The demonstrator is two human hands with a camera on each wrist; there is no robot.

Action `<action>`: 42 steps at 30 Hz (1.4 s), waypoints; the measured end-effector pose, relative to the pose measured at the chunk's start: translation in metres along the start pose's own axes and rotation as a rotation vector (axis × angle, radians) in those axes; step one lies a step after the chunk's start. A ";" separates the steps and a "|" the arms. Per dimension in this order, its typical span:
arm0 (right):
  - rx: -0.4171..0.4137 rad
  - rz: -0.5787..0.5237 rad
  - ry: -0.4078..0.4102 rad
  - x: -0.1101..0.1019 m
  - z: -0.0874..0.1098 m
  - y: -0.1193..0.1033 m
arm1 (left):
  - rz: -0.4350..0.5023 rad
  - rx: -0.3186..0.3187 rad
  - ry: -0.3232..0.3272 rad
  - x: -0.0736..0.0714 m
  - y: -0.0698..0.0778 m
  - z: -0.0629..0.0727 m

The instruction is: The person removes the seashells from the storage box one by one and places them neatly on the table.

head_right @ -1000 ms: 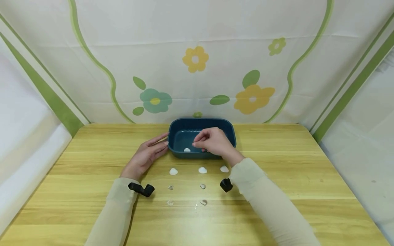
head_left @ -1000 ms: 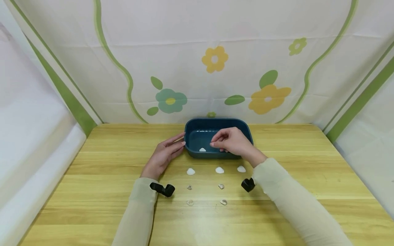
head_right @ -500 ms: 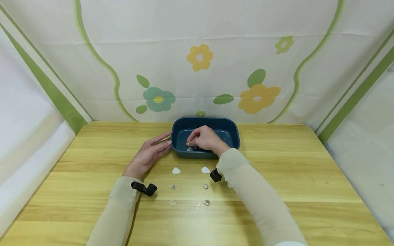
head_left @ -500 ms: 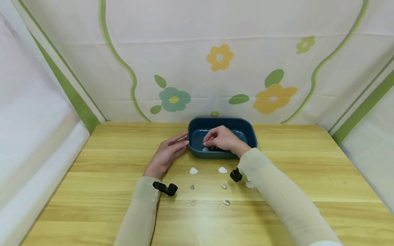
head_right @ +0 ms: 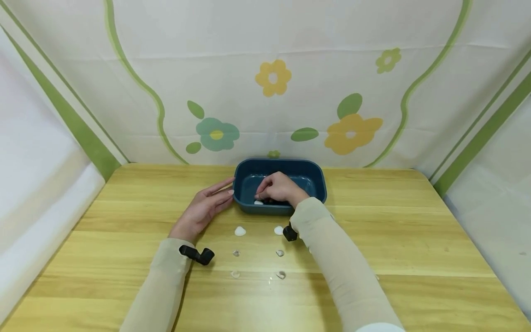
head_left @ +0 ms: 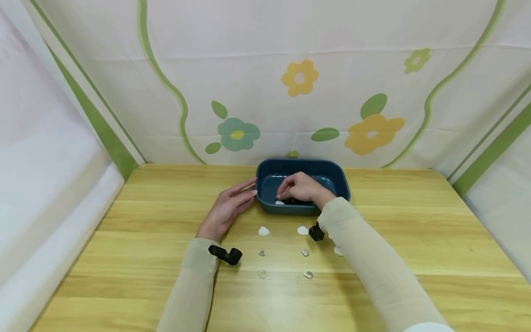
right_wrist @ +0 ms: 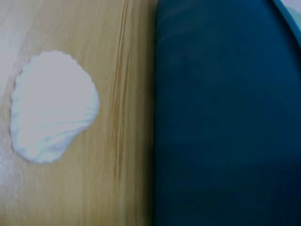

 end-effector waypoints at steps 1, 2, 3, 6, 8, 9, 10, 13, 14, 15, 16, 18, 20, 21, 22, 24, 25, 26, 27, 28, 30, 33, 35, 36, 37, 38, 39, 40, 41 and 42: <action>0.001 0.000 0.000 0.000 0.000 0.000 | 0.000 0.000 0.001 0.000 0.000 0.000; 0.002 0.000 0.000 0.000 -0.001 0.001 | 0.001 -0.002 0.002 0.000 0.001 0.000; 0.001 0.004 0.001 0.000 -0.001 0.001 | -0.001 -0.002 0.000 0.000 0.001 0.000; 0.000 0.026 0.003 0.000 -0.002 0.001 | -0.004 -0.008 0.004 0.000 0.002 -0.001; -0.001 0.046 0.005 0.000 -0.002 0.000 | -0.008 -0.009 0.005 0.000 0.002 -0.001; -0.003 0.058 0.005 0.000 -0.002 0.000 | -0.012 -0.007 0.002 0.000 0.002 -0.001; -0.005 0.065 0.004 0.000 -0.002 0.000 | -0.010 -0.007 0.002 0.000 0.003 -0.001; -0.008 0.068 -0.007 0.001 -0.003 0.000 | -0.006 -0.006 0.000 0.000 0.003 -0.001; -0.008 0.066 -0.011 0.001 -0.003 0.000 | -0.004 -0.006 -0.001 0.000 0.003 -0.001; -0.009 0.062 -0.014 0.001 -0.002 0.000 | -0.003 -0.008 0.000 0.001 0.003 -0.001; -0.010 0.055 -0.018 0.000 -0.002 -0.001 | -0.002 -0.009 0.000 0.001 0.003 -0.001; -0.011 0.042 -0.023 0.001 0.000 -0.002 | 0.004 -0.013 0.006 0.001 0.003 -0.001; -0.018 0.042 -0.024 0.001 0.001 -0.003 | 0.001 -0.012 0.004 0.001 0.002 -0.001; -0.021 0.043 -0.022 0.001 0.001 -0.003 | -0.001 -0.012 0.004 0.001 0.002 -0.001; -0.023 0.047 -0.020 0.001 0.001 -0.004 | -0.004 -0.010 0.003 0.000 0.002 -0.001; -0.024 0.058 -0.010 0.001 0.002 -0.005 | -0.005 -0.008 0.002 0.000 0.002 -0.001; -0.023 0.063 -0.004 0.001 0.002 -0.005 | -0.007 -0.008 0.003 0.000 0.002 -0.001; -0.020 0.066 0.001 0.001 0.002 -0.005 | -0.011 -0.007 0.000 0.000 0.001 -0.001; -0.019 0.072 0.007 0.001 0.002 -0.006 | -0.011 -0.007 0.001 -0.001 0.001 -0.001; -0.018 0.078 0.011 0.002 0.002 -0.006 | -0.010 -0.008 0.001 -0.001 0.001 -0.001; -0.020 0.090 0.016 0.002 0.003 -0.006 | -0.010 -0.009 0.002 -0.001 0.001 -0.001; -0.024 0.102 0.016 0.002 0.003 -0.006 | -0.006 -0.009 0.002 -0.001 0.001 0.000; -0.028 0.107 0.015 0.002 0.003 -0.005 | -0.010 -0.009 0.001 -0.001 0.001 0.000; -0.030 0.108 0.015 0.002 0.002 -0.005 | -0.013 -0.009 0.001 -0.001 0.001 0.000; -0.032 0.109 0.016 0.001 0.002 -0.004 | -0.010 -0.009 0.003 -0.001 0.001 0.000; -0.034 0.112 0.018 0.001 0.002 -0.004 | -0.009 -0.009 0.005 -0.001 0.001 0.000; -0.037 0.113 0.019 0.001 0.002 -0.003 | -0.009 -0.008 0.007 -0.001 0.001 0.000; -0.038 0.112 0.020 0.001 0.002 -0.002 | -0.013 -0.005 0.005 -0.001 0.001 -0.001; -0.039 0.108 0.020 0.001 0.002 -0.002 | -0.010 -0.004 0.005 -0.001 0.000 -0.001; -0.038 0.103 0.020 0.002 0.001 -0.001 | -0.008 -0.002 0.005 -0.001 0.000 -0.001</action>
Point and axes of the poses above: each hand's wrist, its own z-axis away from the middle knuckle, its own x-axis out of the palm, y = z × x, the point moved 2 cm from there along -z, towards the middle knuckle, and after that the axes turned 14 degrees about z, right-handed, at the moved point
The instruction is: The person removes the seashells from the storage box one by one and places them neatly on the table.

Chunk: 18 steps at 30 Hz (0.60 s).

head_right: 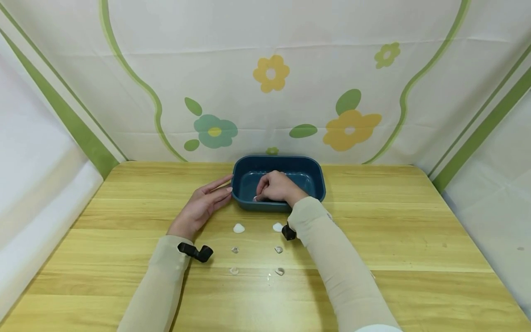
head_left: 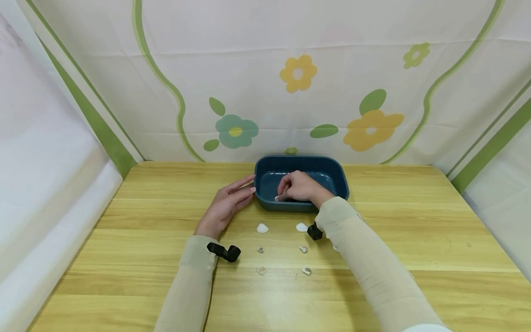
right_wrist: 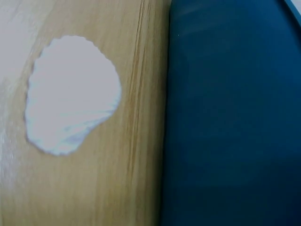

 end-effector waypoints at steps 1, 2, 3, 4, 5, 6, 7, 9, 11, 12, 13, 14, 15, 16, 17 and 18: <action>0.001 -0.006 -0.001 0.000 0.000 0.000 | 0.004 0.002 0.000 0.000 0.000 0.000; 0.003 -0.013 -0.002 0.001 -0.001 0.001 | 0.002 0.004 -0.002 0.000 0.000 0.000; 0.004 -0.020 -0.002 0.001 -0.001 0.001 | 0.002 0.006 -0.005 0.000 0.000 0.000; 0.005 -0.026 -0.003 0.001 -0.001 0.001 | -0.001 0.008 -0.008 0.000 0.000 0.000; 0.002 -0.028 -0.003 0.002 -0.001 0.001 | 0.000 0.007 -0.007 0.000 0.000 0.000; 0.000 -0.027 -0.004 0.002 -0.002 0.001 | -0.002 0.006 -0.009 0.000 0.000 0.000; -0.003 -0.025 -0.006 0.002 -0.002 0.001 | -0.001 0.007 -0.008 0.000 0.000 -0.001; -0.012 -0.020 -0.012 0.002 -0.002 0.001 | 0.001 0.007 -0.008 0.000 0.000 -0.001; -0.017 -0.018 -0.019 0.001 -0.002 0.001 | 0.001 0.008 -0.008 0.000 0.000 -0.001; -0.019 -0.018 -0.022 0.001 -0.001 0.002 | 0.004 0.008 -0.007 0.000 0.000 0.000; -0.021 -0.020 -0.026 0.001 -0.001 0.002 | 0.006 0.007 -0.005 0.000 0.000 0.000; -0.023 -0.024 -0.030 0.000 0.000 0.002 | 0.006 0.006 -0.007 0.000 0.000 0.000; -0.024 -0.027 -0.032 0.000 0.000 0.002 | 0.005 0.005 -0.008 0.000 0.000 0.000; -0.024 -0.031 -0.034 0.000 0.000 0.002 | 0.005 0.004 -0.007 0.001 0.000 0.000; -0.024 -0.036 -0.035 0.000 0.001 0.002 | 0.005 0.002 -0.007 0.001 0.000 0.000; -0.025 -0.038 -0.037 0.000 0.001 0.002 | 0.005 0.002 -0.008 0.001 0.000 0.000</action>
Point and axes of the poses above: each hand's wrist, its own z-axis away from the middle knuckle, its own x-axis out of the palm, y = z × x, the point moved 2 cm from there along -z, towards the middle knuckle, and after that the axes turned 14 degrees about z, right-handed, at the moved point
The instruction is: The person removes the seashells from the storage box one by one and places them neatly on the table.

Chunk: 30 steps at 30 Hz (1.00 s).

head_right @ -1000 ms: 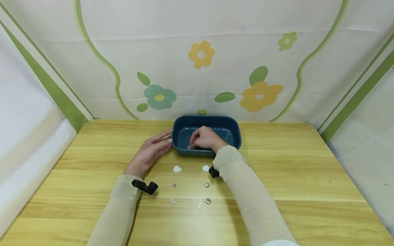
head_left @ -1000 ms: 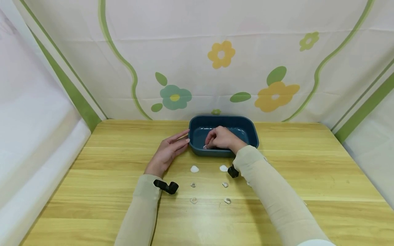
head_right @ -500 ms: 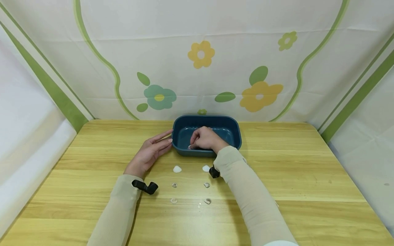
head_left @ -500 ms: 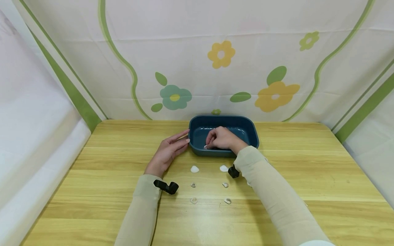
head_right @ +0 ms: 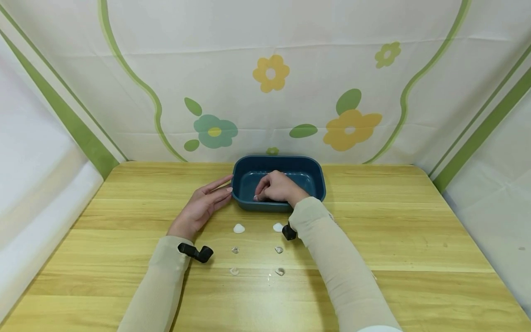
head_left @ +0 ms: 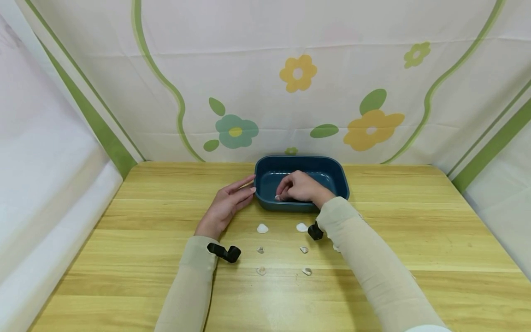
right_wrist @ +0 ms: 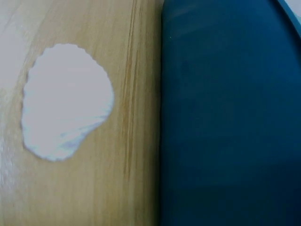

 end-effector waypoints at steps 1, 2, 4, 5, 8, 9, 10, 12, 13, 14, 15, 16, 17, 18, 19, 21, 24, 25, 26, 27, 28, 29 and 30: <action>0.001 -0.004 -0.001 0.000 0.000 0.000 | 0.000 0.000 -0.001 0.000 0.000 0.000; 0.002 -0.006 -0.001 0.000 0.000 0.001 | 0.000 0.000 -0.002 0.000 0.000 0.000; 0.003 -0.013 -0.001 -0.001 -0.001 0.001 | 0.000 0.002 -0.002 0.000 0.000 0.000; 0.002 -0.016 -0.001 -0.001 -0.001 0.002 | 0.001 0.002 -0.002 -0.001 0.000 -0.001; 0.003 -0.030 -0.002 -0.001 -0.002 0.003 | 0.001 0.001 -0.004 -0.001 -0.001 -0.001; 0.005 -0.038 -0.003 -0.001 -0.002 0.003 | 0.001 0.001 -0.005 -0.001 -0.001 -0.001; 0.007 -0.046 -0.003 -0.001 -0.002 0.004 | 0.001 0.001 -0.006 -0.001 -0.001 -0.001; 0.015 -0.061 -0.003 -0.001 -0.002 0.004 | -0.001 0.002 -0.008 -0.001 -0.001 0.000; 0.019 -0.067 -0.004 -0.001 -0.002 0.004 | -0.003 0.003 -0.009 -0.001 0.000 0.000; 0.023 -0.071 -0.002 -0.001 -0.001 0.003 | -0.003 0.004 -0.010 -0.001 0.000 0.000; 0.027 -0.073 0.000 -0.001 -0.001 0.003 | -0.003 0.005 -0.011 -0.001 -0.001 0.000; 0.029 -0.075 0.002 -0.001 -0.001 0.003 | -0.004 0.005 -0.012 -0.001 -0.001 0.000; 0.031 -0.075 0.003 -0.001 0.000 0.003 | -0.004 0.005 -0.011 -0.001 -0.001 0.000; 0.033 -0.073 0.005 -0.002 0.000 0.002 | -0.003 0.005 -0.011 -0.001 -0.001 0.000; 0.034 -0.072 0.008 -0.002 0.000 0.002 | -0.004 0.004 -0.011 -0.001 -0.001 0.000; 0.035 -0.072 0.014 -0.002 0.000 0.002 | -0.005 0.003 -0.010 -0.001 -0.001 0.000; 0.041 -0.081 0.030 -0.002 0.000 0.003 | -0.006 0.000 -0.010 -0.001 -0.001 0.000; 0.044 -0.086 0.035 -0.002 0.000 0.003 | -0.006 0.000 -0.009 -0.001 0.000 0.001; 0.047 -0.090 0.041 -0.002 0.000 0.003 | -0.005 0.000 -0.006 -0.001 0.000 0.001; 0.050 -0.094 0.047 -0.002 0.000 0.003 | -0.005 0.000 -0.004 0.000 0.000 0.001; 0.053 -0.099 0.052 -0.002 0.000 0.003 | -0.009 0.001 -0.005 0.000 0.000 0.001; 0.058 -0.106 0.058 -0.003 0.001 0.003 | -0.008 0.000 -0.003 0.000 0.000 0.001; 0.061 -0.117 0.064 -0.003 0.001 0.002 | -0.008 0.000 0.000 0.000 0.000 0.002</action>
Point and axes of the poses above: each hand's wrist, its own z-axis away from the middle knuckle, its own x-axis out of the palm, y = z × x, the point moved 2 cm from there along -z, towards the middle knuckle, and after that the axes turned 14 degrees about z, right-handed, at the moved point
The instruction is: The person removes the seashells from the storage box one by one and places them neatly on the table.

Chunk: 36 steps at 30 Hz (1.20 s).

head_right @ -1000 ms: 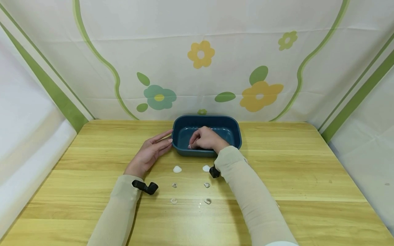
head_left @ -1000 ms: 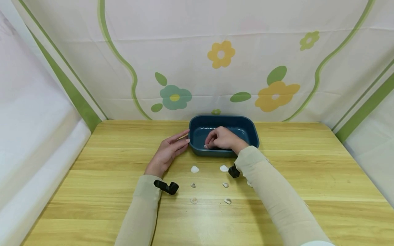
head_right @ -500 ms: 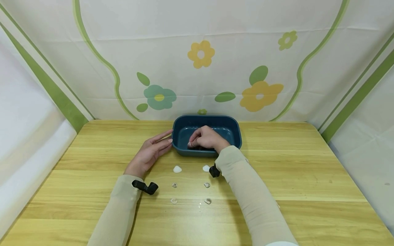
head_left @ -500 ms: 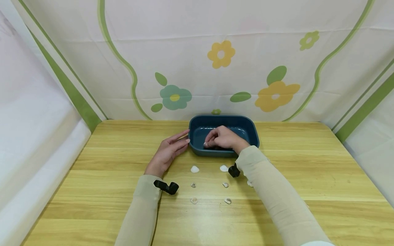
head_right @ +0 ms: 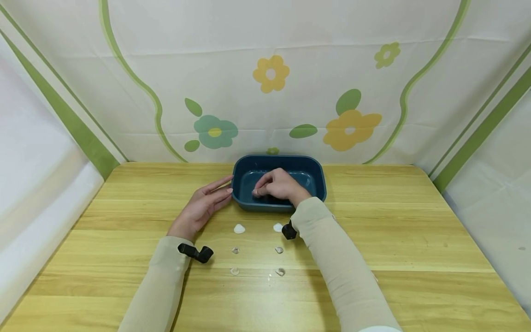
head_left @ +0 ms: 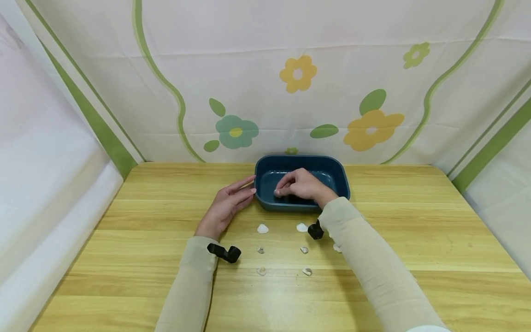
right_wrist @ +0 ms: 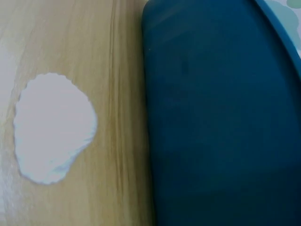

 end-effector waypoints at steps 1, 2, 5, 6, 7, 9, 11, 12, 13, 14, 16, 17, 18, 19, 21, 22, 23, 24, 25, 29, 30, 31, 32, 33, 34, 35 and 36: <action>0.005 -0.011 0.005 -0.001 0.001 -0.001 | 0.000 -0.001 0.002 0.000 0.000 0.000; 0.011 -0.023 0.010 -0.001 0.002 -0.002 | -0.005 0.000 0.000 0.000 0.000 0.000; 0.023 -0.074 0.028 -0.004 0.003 -0.003 | 0.001 -0.001 0.006 0.000 0.000 0.000; 0.024 -0.095 0.033 -0.005 0.003 -0.004 | 0.001 -0.002 0.007 0.000 0.000 0.000; 0.025 -0.121 0.038 -0.005 0.002 -0.004 | 0.001 -0.002 0.008 0.000 0.000 -0.001; 0.023 -0.179 0.053 -0.007 0.002 -0.003 | 0.001 -0.004 0.011 0.000 0.000 -0.001; 0.023 -0.263 0.075 -0.009 0.001 -0.003 | 0.000 -0.006 0.012 0.000 0.000 -0.001; 0.021 -0.307 0.085 -0.010 0.001 -0.003 | 0.000 -0.006 0.012 0.000 0.000 -0.002; 0.017 -0.357 0.097 -0.012 0.002 -0.003 | 0.000 -0.006 0.011 0.000 0.000 -0.002; 0.012 -0.405 0.109 -0.013 0.002 -0.003 | -0.001 -0.004 0.011 0.000 0.000 -0.002; -0.006 -0.502 0.127 -0.016 0.003 -0.003 | -0.001 -0.001 0.008 0.000 0.000 -0.001; -0.016 -0.540 0.133 -0.017 0.003 -0.003 | -0.003 0.001 0.006 0.000 0.000 -0.002; -0.027 -0.571 0.135 -0.018 0.003 -0.004 | -0.001 0.002 0.006 0.000 0.000 -0.002; -0.036 -0.594 0.137 -0.019 0.003 -0.004 | -0.001 0.003 0.006 0.000 0.000 -0.002; -0.045 -0.611 0.135 -0.020 0.003 -0.004 | -0.003 0.003 0.003 0.000 -0.001 -0.003; -0.046 -0.610 0.135 -0.020 0.003 -0.005 | -0.001 0.003 0.001 0.000 -0.001 -0.003; -0.048 -0.607 0.135 -0.020 0.004 -0.004 | 0.002 0.003 0.000 0.000 -0.001 -0.003; -0.049 -0.604 0.135 -0.020 0.004 -0.004 | 0.004 0.003 -0.002 0.001 -0.002 -0.004; -0.048 -0.601 0.134 -0.020 0.005 -0.004 | 0.000 0.003 -0.005 0.001 -0.002 -0.004; -0.058 -0.579 0.139 -0.021 0.009 -0.004 | -0.003 0.003 -0.008 0.002 -0.003 -0.002; -0.061 -0.570 0.143 -0.023 0.010 -0.004 | -0.002 0.002 -0.007 0.001 -0.003 -0.002; -0.066 -0.558 0.147 -0.024 0.012 -0.005 | -0.004 0.002 -0.007 0.001 -0.003 -0.001; -0.072 -0.546 0.150 -0.026 0.014 -0.006 | -0.002 0.003 -0.005 0.001 -0.002 -0.001; -0.078 -0.533 0.155 -0.029 0.017 -0.007 | -0.004 0.005 -0.007 0.001 -0.002 -0.001; -0.085 -0.522 0.159 -0.031 0.019 -0.008 | -0.005 0.007 -0.008 0.000 -0.002 0.000; -0.089 -0.513 0.162 -0.033 0.022 -0.009 | -0.011 0.010 -0.011 0.000 -0.001 0.000; -0.091 -0.506 0.160 -0.034 0.025 -0.009 | -0.012 0.012 -0.011 -0.001 -0.001 0.000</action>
Point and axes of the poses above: each hand's wrist, its own z-axis away from the middle knuckle, its own x-axis out of the palm, y = z × x, the point moved 2 cm from there along -z, towards the middle knuckle, and after that the axes turned 14 degrees about z, right-handed, at the moved point
